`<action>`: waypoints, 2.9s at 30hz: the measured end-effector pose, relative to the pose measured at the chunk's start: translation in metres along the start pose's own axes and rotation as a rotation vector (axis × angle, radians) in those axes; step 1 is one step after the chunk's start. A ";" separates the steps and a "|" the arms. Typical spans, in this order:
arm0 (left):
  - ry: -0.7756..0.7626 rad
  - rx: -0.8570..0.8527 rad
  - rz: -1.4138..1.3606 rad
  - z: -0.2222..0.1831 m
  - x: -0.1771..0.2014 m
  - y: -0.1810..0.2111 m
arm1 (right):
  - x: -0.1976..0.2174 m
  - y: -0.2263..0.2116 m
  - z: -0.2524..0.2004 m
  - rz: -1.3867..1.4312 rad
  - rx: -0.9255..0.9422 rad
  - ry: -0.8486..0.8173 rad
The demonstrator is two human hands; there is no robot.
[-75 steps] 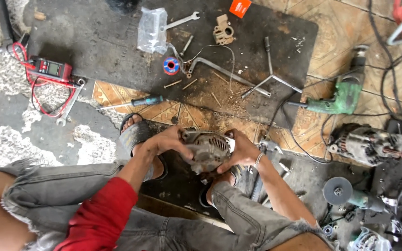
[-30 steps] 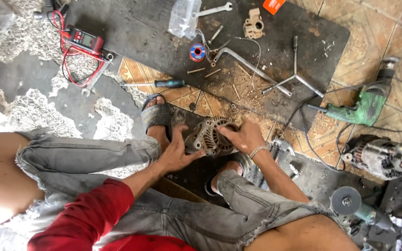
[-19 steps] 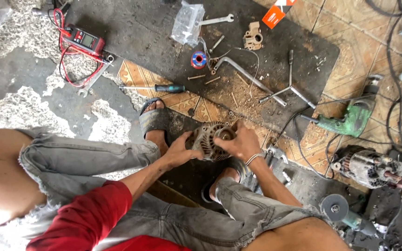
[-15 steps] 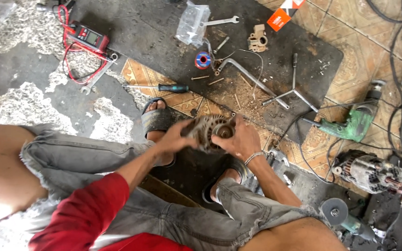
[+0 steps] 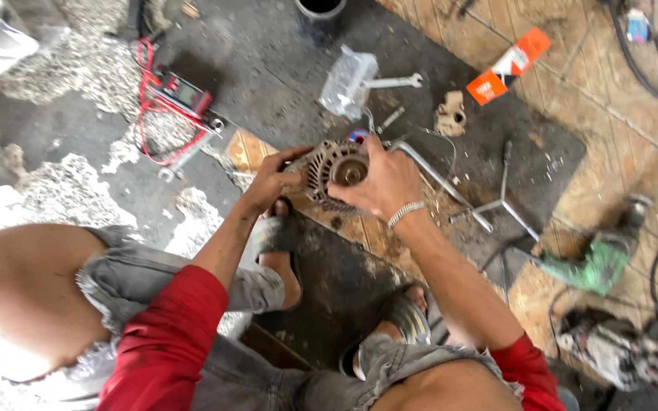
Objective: The person disassembles and works on an alternator using a hammer, pliers, and wrenches while sitting on a workshop floor.
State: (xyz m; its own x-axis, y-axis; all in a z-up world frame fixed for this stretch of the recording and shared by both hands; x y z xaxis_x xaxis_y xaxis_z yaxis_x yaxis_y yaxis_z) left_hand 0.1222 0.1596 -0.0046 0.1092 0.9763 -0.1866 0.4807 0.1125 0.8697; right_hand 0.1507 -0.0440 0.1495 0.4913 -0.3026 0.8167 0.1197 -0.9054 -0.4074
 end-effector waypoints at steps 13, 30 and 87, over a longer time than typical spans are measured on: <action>0.378 -0.199 0.411 0.035 0.021 -0.028 | -0.007 -0.022 0.139 -0.123 0.081 -0.006; 0.389 -0.127 0.309 0.006 0.009 -0.001 | -0.103 0.145 0.045 0.205 -0.194 0.056; 0.350 -0.720 0.932 0.018 0.031 0.096 | -0.058 0.103 0.113 1.373 0.048 0.484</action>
State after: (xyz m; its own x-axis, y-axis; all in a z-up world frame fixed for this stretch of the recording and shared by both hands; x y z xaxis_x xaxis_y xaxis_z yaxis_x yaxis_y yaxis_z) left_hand 0.1871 0.1974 0.0645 -0.1391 0.7225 0.6772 -0.2579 -0.6867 0.6797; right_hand 0.2316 -0.0860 0.0139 -0.0911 -0.9815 -0.1682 -0.1621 0.1813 -0.9700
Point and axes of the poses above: each hand's wrist, its own z-axis towards the middle knuckle, its own x-axis out of the back of the hand, y = z × x, the point moved 4 cm from there along z, towards the middle knuckle, and after that the axes turned 3 degrees about -y, right-handed, at the moved point
